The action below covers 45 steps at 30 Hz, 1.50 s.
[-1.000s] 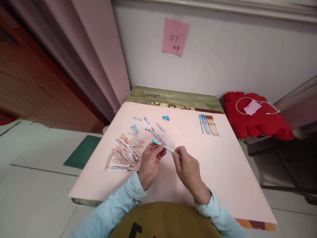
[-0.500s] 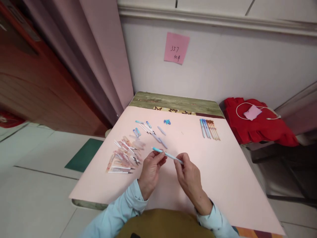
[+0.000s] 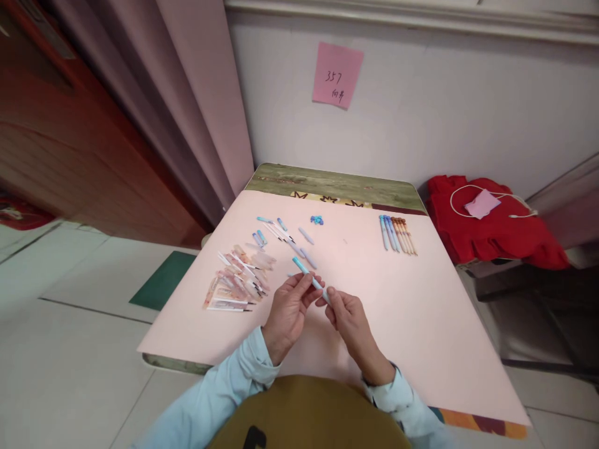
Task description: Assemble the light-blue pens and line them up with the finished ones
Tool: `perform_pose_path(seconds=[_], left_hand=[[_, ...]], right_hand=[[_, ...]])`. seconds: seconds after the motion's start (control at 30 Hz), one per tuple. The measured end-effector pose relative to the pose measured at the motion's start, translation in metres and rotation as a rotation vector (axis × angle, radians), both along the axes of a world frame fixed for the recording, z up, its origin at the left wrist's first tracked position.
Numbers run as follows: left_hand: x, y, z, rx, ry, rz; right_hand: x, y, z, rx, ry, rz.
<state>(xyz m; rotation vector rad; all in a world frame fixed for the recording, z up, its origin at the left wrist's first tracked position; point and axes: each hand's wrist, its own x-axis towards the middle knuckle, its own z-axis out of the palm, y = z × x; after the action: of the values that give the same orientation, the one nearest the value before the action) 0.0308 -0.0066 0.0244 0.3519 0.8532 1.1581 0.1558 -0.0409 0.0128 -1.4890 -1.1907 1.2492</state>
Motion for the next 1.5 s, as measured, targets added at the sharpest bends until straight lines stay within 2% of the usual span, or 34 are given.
perform_pose_path(seconds=[0.07, 0.27, 0.43, 0.53, 0.7, 0.87, 0.93, 1.07, 1.13, 1.3, 1.37, 1.43, 1.5], left_hand=[[0.0, 0.001, 0.0, 0.018, 0.008, 0.033], [-0.001, 0.001, -0.001, -0.003, 0.008, 0.081], [0.003, -0.006, -0.008, -0.072, -0.019, 0.014], [0.003, -0.011, -0.011, -0.028, -0.006, 0.006], [0.001, -0.012, -0.01, 0.018, 0.017, 0.042], [0.003, -0.015, -0.007, -0.022, 0.02, 0.063], [0.005, -0.017, -0.005, -0.039, 0.014, 0.037], [0.005, -0.02, -0.003, -0.018, 0.006, -0.005], [0.004, -0.021, -0.003, -0.002, 0.011, -0.014], [0.004, -0.023, -0.009, -0.011, 0.009, -0.03], [0.003, -0.024, -0.01, -0.018, 0.023, -0.051], [0.001, -0.024, -0.012, -0.026, 0.052, -0.088], [-0.001, -0.023, -0.015, -0.032, 0.084, -0.122]], right_hand=[[-0.001, -0.001, -0.001, 0.014, 0.05, -0.023], [-0.003, -0.01, 0.0, 0.101, 0.001, -0.071], [-0.002, -0.014, -0.004, 0.046, -0.003, -0.091], [0.001, -0.015, -0.009, 0.006, -0.021, -0.057], [0.004, -0.022, -0.009, 0.141, -0.184, -0.071], [0.003, -0.028, -0.004, 0.205, -0.202, -0.112], [0.003, -0.028, -0.004, 0.177, -0.183, -0.107], [0.005, -0.028, -0.005, 0.012, 0.043, -0.039], [0.006, -0.028, -0.006, -0.022, 0.089, -0.001], [0.006, -0.034, -0.006, 0.192, -0.222, -0.095], [0.004, -0.035, -0.004, 0.218, -0.255, -0.116], [0.004, -0.035, -0.002, 0.173, -0.181, -0.094], [0.005, -0.033, -0.001, 0.079, -0.005, -0.052]])
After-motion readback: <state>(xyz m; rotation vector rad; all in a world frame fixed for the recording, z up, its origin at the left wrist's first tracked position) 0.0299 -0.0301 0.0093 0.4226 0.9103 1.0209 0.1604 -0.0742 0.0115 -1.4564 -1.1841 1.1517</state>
